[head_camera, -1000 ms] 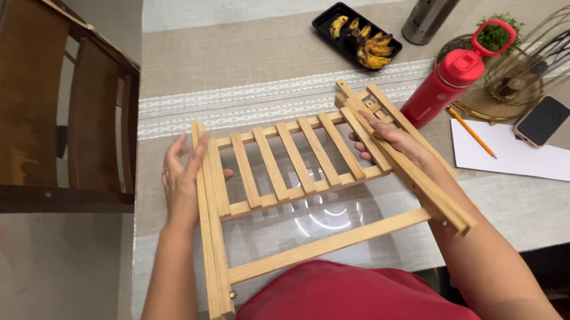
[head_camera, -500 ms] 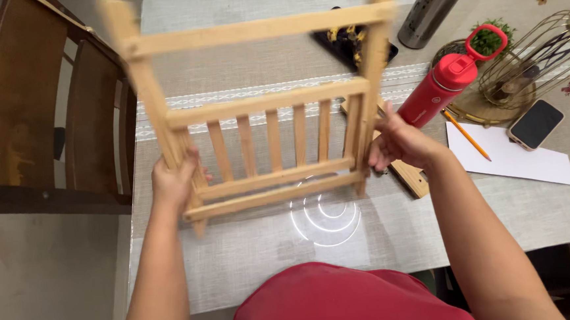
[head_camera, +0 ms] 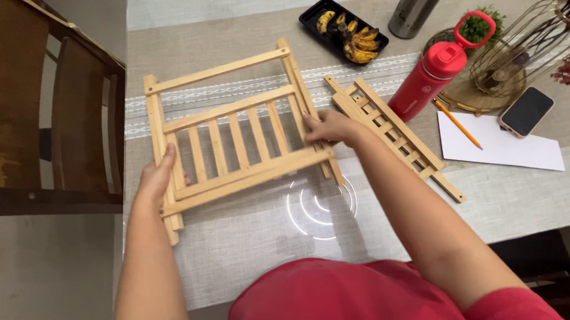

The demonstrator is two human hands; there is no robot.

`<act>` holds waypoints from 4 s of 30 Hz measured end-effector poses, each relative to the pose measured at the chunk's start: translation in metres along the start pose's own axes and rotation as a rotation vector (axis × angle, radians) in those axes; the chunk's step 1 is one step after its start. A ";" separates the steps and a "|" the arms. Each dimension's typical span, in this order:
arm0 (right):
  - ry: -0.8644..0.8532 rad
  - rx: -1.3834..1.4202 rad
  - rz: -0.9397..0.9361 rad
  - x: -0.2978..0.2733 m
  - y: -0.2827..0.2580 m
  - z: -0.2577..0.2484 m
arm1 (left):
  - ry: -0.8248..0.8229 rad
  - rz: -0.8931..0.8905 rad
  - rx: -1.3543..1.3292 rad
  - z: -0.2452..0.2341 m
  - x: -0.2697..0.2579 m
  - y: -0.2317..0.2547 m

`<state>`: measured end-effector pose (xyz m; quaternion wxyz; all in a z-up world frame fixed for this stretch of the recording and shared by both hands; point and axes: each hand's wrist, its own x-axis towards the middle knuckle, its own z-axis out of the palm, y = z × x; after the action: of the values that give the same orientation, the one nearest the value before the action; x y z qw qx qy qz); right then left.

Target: The person assembles a small wooden rack on a table. They align the frame and slats, then use a screwdriver to tighten screws at the joints, securing the structure.

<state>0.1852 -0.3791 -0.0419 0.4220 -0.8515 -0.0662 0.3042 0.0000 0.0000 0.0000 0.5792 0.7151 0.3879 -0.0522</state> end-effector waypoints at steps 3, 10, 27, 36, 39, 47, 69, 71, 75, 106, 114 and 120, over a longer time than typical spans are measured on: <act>0.069 -0.074 0.029 0.003 -0.005 0.016 | -0.017 0.000 -0.015 -0.009 0.025 -0.015; 0.247 -0.195 -0.001 -0.004 0.021 0.032 | 0.121 0.217 0.174 0.011 0.067 -0.060; 0.272 -0.283 -0.371 -0.023 -0.060 0.059 | 0.180 0.746 0.502 0.125 0.012 0.039; 0.288 0.004 -0.584 -0.050 -0.094 0.059 | 0.040 0.817 0.261 0.168 -0.002 0.059; 0.330 -0.054 -0.591 -0.050 -0.086 0.057 | 0.002 0.796 0.210 0.175 -0.005 0.053; 0.297 -0.028 -0.495 -0.062 -0.033 0.064 | 0.061 0.846 0.473 0.186 -0.010 0.004; 0.824 -0.514 -0.259 -0.110 0.115 0.022 | -0.010 0.746 0.908 0.206 -0.042 -0.041; 0.808 -0.585 -0.218 -0.108 0.110 0.019 | -0.022 0.745 0.930 0.206 -0.041 -0.041; 0.788 -0.713 -0.141 -0.107 0.101 0.020 | -0.067 0.720 0.950 0.205 -0.040 -0.045; 0.671 0.222 -0.344 -0.204 0.074 0.023 | -0.275 0.988 0.669 0.244 -0.092 -0.060; 0.754 -0.046 -0.401 -0.204 0.053 0.023 | -0.223 1.059 0.773 0.244 -0.090 -0.062; 0.789 0.154 -0.181 -0.200 0.077 0.023 | -0.135 1.157 0.961 0.255 -0.077 -0.062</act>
<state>-0.0006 -0.4866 -0.0184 0.5026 -0.8594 0.0491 -0.0801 0.0039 -0.2578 -0.0910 0.1614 0.9738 -0.1512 0.0529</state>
